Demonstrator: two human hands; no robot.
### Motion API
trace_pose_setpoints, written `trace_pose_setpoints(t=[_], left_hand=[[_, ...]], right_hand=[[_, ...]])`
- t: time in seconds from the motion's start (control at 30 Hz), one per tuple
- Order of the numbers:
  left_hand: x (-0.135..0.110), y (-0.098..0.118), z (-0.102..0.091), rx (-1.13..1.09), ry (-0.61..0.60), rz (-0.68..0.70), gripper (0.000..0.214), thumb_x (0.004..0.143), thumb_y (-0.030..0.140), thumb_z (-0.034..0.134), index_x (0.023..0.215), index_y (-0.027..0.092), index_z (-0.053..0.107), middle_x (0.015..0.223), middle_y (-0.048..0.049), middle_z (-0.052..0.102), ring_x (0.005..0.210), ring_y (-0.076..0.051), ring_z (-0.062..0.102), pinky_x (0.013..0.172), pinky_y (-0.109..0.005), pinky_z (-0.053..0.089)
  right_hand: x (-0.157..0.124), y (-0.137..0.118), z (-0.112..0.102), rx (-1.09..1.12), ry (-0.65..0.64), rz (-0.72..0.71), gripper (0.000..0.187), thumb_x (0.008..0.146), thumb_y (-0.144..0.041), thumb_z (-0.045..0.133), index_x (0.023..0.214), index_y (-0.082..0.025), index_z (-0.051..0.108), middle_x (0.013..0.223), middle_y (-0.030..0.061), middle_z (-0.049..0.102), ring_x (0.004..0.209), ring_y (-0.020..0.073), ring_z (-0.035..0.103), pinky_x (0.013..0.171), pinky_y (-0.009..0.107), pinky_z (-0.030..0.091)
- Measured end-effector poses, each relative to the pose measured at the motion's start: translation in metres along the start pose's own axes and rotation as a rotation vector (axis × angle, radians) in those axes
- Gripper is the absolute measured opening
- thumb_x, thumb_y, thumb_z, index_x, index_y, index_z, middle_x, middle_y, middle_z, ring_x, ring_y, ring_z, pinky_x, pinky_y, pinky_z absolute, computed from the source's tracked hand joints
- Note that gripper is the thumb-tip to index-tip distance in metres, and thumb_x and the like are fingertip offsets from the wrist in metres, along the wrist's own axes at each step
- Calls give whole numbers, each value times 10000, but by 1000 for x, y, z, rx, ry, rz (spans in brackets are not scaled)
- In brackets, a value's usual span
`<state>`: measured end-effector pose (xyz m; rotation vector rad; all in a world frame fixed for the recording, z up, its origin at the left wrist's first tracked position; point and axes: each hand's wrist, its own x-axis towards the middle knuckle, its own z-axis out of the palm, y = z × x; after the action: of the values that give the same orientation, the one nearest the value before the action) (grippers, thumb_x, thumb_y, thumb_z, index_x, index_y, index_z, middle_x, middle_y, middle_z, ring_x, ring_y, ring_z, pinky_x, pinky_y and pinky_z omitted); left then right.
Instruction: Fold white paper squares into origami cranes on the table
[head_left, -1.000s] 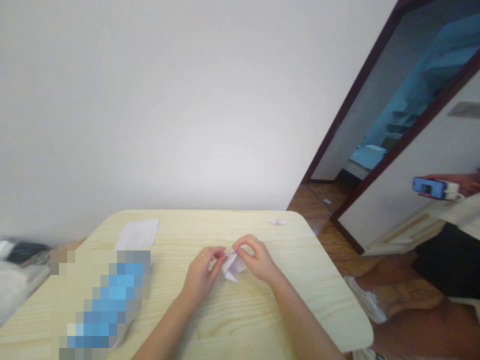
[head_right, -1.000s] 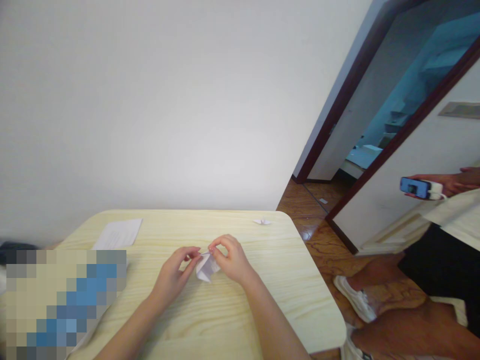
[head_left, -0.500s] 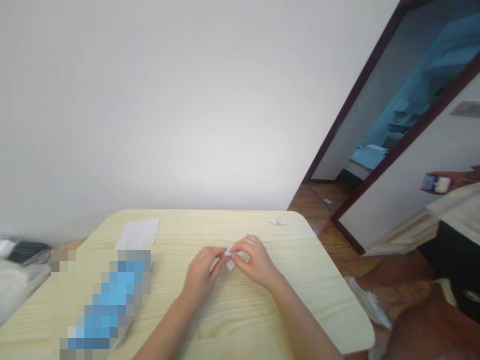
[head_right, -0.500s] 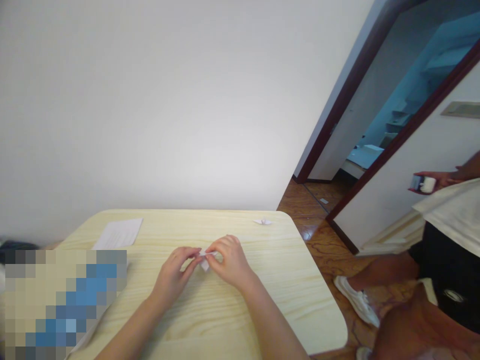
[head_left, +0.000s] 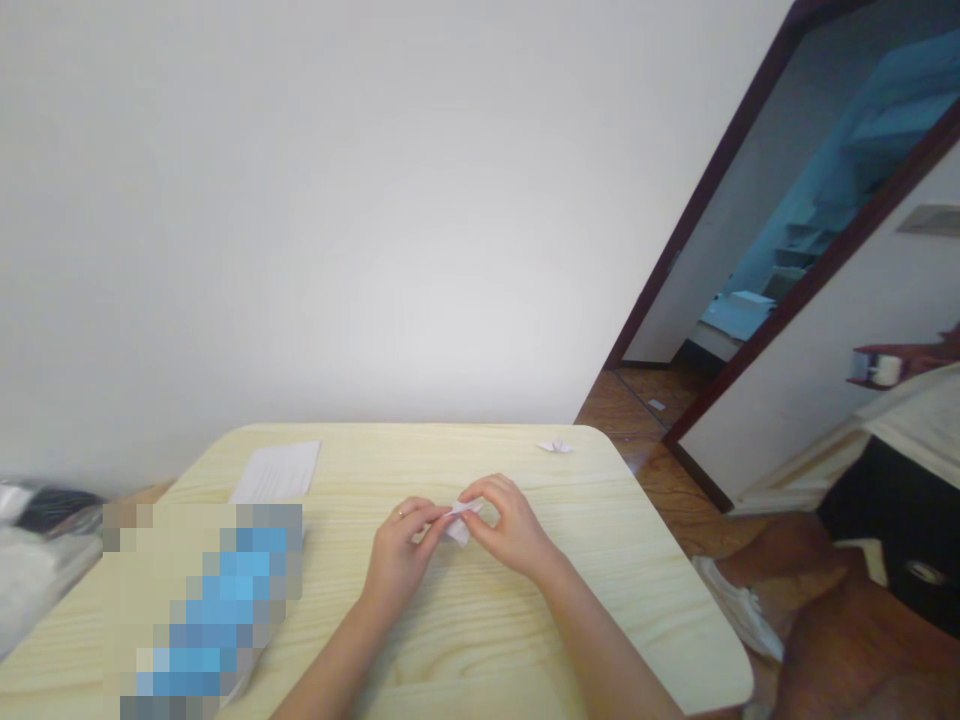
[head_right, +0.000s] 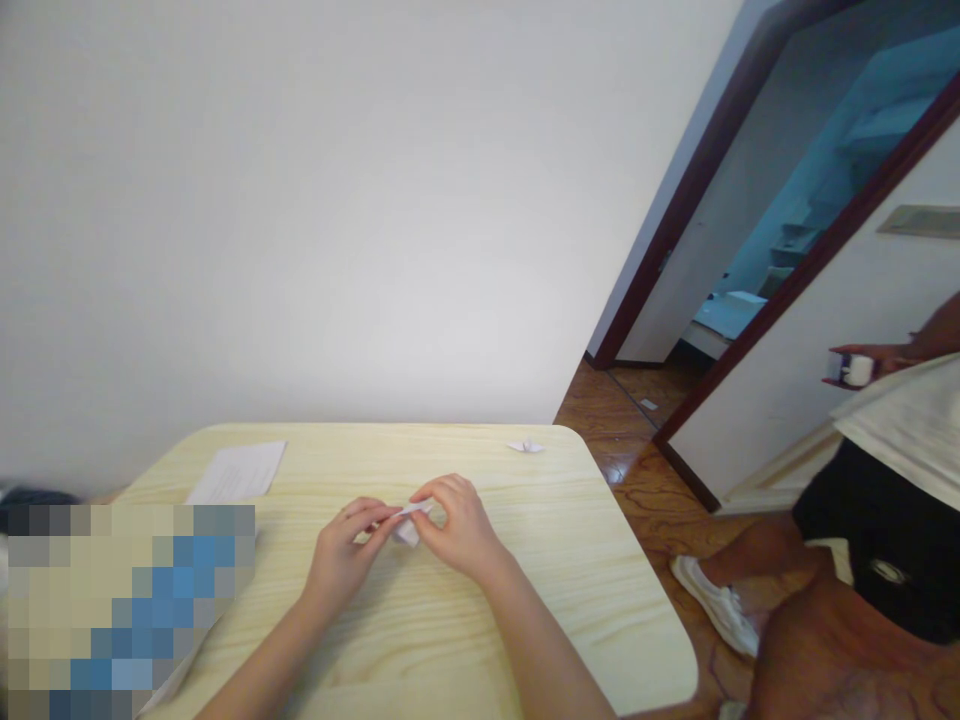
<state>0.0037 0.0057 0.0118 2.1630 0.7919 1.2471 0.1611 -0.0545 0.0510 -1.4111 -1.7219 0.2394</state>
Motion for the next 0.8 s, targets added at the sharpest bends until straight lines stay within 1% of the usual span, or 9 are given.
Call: trace_pose_setpoints(t=[0.17,0.27,0.4,0.6,0.67,0.8], left_hand=[[1,3,-1,-22,-31,-22,134,778,268,539,757,190,645,698,-32,603,655,-133,557,529,-223,456],[2,7,-2,-17,-19,-23,126,768,266,544,744,185,639,708,-33,605,684,-145,565,583,-248,467],[2,9,-2,-15,-40,-13,104,765,246,549,767,178,628,752,-44,604,756,-162,567,691,-287,467],[1,2,-1,6,-55,18,121,779,251,536,783,190,640,756,-43,594,758,-161,557,695,-291,460],[1,1,-1,35,-43,30,118,771,257,546,785,196,646,758,-42,587,759,-163,549,690,-291,456],[2,2,-3,114,30,81,109,747,283,575,766,226,666,761,-37,575,785,-178,529,704,-311,438]], right_hand=[[1,0,0,-1,-20,20,56,749,-188,565,799,-200,588,791,26,602,804,166,541,753,302,400],[1,-2,-1,14,-27,29,40,745,-176,563,773,-199,581,776,20,601,797,162,540,749,294,399],[1,-5,-2,22,-34,18,46,741,-161,553,751,-198,578,760,13,600,780,154,540,744,283,395],[2,-6,-2,-33,-41,-1,61,711,-143,564,731,-196,586,745,8,605,774,151,535,760,284,375],[3,-6,-1,-47,-34,-6,70,695,-136,567,720,-198,590,744,5,609,776,150,536,767,286,369],[3,-3,-1,-50,-5,1,84,667,-126,580,699,-201,600,768,4,622,787,148,541,778,288,364]])
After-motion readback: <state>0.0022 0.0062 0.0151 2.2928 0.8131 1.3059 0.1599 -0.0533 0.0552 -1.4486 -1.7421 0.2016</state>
